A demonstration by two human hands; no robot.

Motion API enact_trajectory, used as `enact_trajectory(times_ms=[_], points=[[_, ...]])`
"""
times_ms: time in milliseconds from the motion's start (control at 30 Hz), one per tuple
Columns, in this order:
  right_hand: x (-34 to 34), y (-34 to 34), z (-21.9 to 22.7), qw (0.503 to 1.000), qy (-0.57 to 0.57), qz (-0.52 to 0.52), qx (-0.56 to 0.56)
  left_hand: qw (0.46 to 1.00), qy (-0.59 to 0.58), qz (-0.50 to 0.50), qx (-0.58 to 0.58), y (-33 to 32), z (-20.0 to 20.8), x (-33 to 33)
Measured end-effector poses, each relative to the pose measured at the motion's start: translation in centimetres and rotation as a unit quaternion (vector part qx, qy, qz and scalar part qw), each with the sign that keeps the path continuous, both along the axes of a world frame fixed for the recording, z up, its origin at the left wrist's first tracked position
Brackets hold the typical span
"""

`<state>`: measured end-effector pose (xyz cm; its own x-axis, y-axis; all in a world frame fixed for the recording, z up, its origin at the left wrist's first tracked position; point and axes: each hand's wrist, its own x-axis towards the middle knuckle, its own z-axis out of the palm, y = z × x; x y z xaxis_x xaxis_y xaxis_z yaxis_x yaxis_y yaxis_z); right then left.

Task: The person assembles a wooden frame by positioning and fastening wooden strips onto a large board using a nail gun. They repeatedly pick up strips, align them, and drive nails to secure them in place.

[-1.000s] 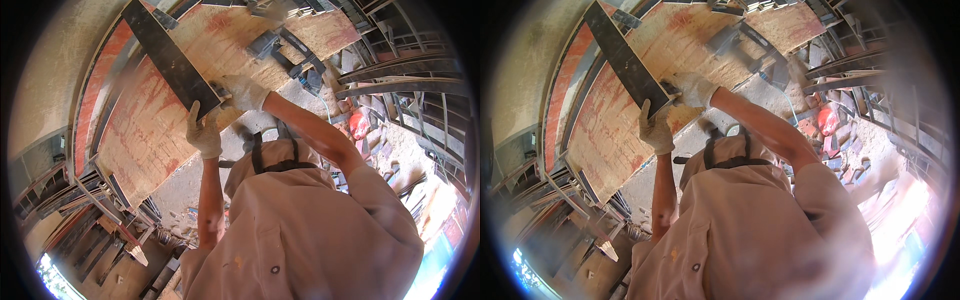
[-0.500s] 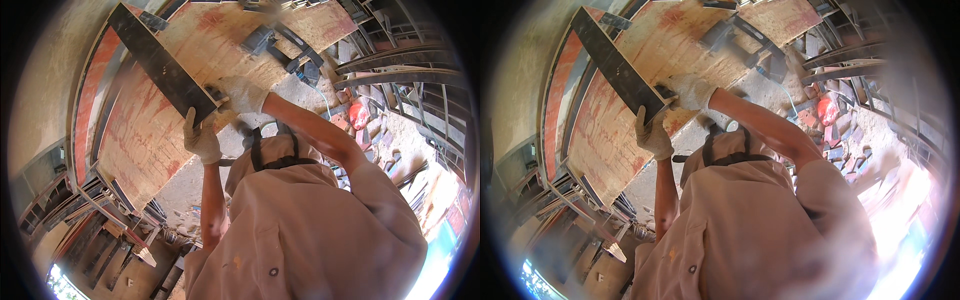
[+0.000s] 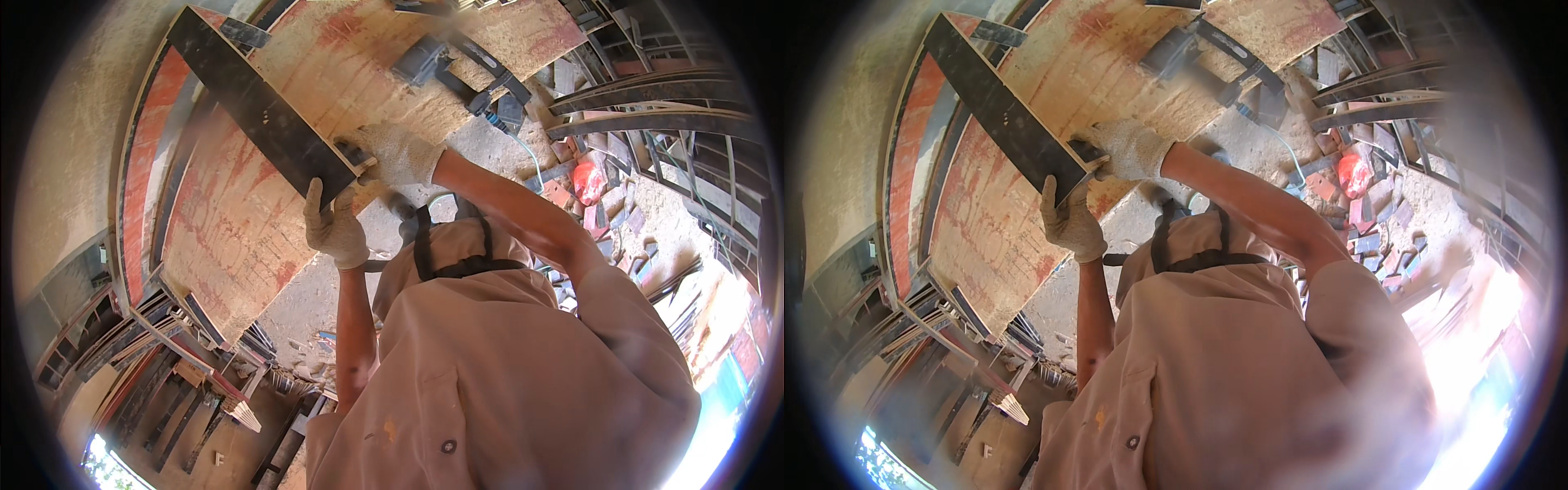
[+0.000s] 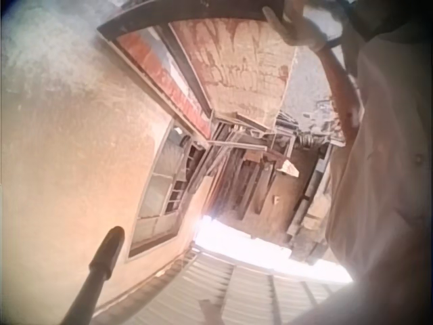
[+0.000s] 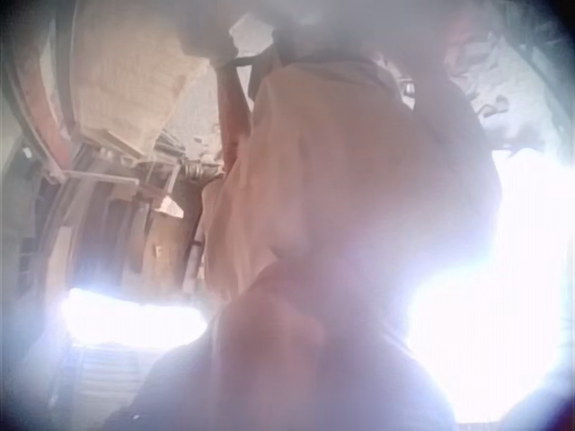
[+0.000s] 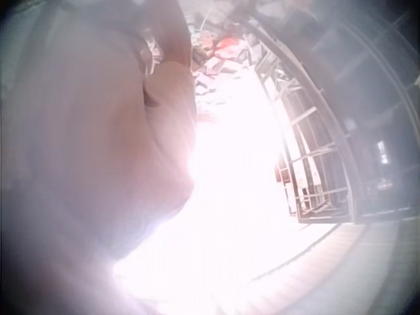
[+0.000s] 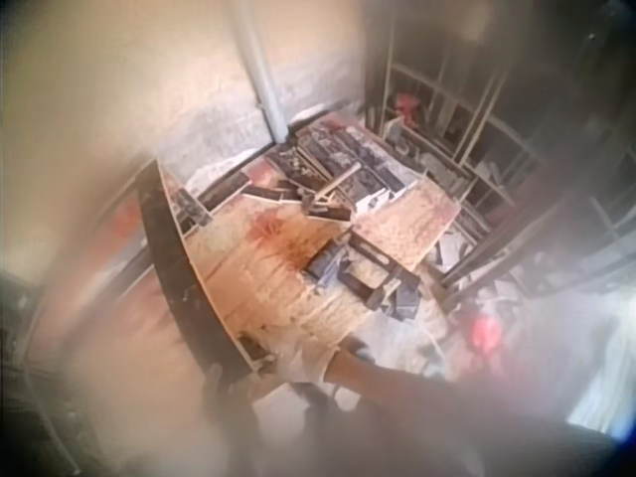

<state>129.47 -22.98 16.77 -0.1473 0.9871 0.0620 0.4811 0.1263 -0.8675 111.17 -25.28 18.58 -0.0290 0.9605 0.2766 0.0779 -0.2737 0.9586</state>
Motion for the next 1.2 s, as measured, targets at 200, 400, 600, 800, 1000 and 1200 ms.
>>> enact_trajectory(times_ms=[200,400,600,800,1000,1200], points=[[0.5,0.1,0.3,1.0,-0.007,0.023,0.007,0.999,0.028,0.018,-0.008,-0.5,-0.7,0.0],[4.1,-0.1,-3.6,0.989,-0.132,-0.061,0.011,0.998,0.048,0.047,-0.007,-0.6,-0.8,0.3],[14.8,2.8,-13.5,0.89,-0.287,-0.2,-0.294,0.997,0.043,0.06,-0.005,-0.7,-1.2,0.6],[16.2,5.3,-20.4,0.835,-0.352,-0.225,-0.358,0.994,0.089,0.062,0.018,-1.1,-0.4,0.2],[16.7,5.7,-20.7,0.835,-0.23,-0.314,-0.389,0.996,0.051,0.072,-0.005,-1.6,-0.9,0.3],[16.3,1.1,-8.4,0.868,0.099,-0.304,-0.38,0.985,0.145,0.045,0.075,-0.4,-1.1,-0.8]])
